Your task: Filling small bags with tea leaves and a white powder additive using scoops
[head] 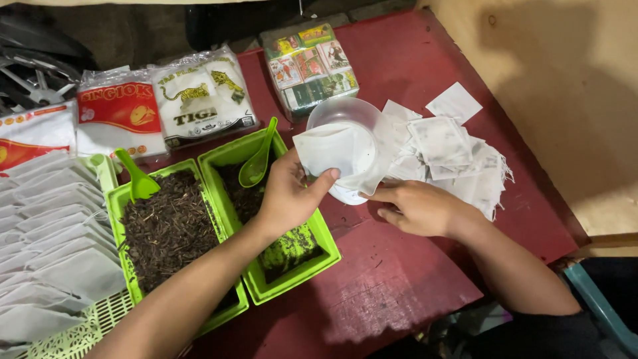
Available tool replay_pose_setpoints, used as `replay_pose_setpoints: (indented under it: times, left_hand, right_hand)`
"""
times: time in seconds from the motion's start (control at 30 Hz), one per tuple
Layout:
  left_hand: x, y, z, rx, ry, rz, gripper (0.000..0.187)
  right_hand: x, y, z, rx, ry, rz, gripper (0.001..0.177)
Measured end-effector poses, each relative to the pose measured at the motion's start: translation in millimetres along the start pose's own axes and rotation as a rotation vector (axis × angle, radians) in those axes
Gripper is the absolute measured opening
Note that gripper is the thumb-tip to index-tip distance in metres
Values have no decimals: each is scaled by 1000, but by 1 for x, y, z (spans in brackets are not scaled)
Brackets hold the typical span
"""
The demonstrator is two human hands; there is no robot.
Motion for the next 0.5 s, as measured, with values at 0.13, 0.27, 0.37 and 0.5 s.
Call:
replay_pose_setpoints:
  times: [0.13, 0.27, 0.37, 0.5]
  left_hand:
    - [1, -1, 0, -2, -9, 10, 19]
    - [2, -1, 1, 0, -20, 14, 19]
    - [2, 0, 2, 2, -21, 4, 20]
    - [1, 1, 7, -10, -28, -31, 21]
  right_hand:
    - [-1, 8, 12, 27, -7, 7, 33]
    - [-6, 13, 19, 50, 71, -27, 38]
    - [-6, 17, 23, 34, 90, -39, 40]
    - [-4, 17, 23, 18, 116, -59, 42]
Point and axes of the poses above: each hand's wrist, its own x-axis away from the middle knuckle, its own y-axis out of the palm, z = x × y, the point moved 5 cm from there along -x, towards the middle knuckle, and after that the axes turned 11 degrees about -x, right-handed, at the moved point
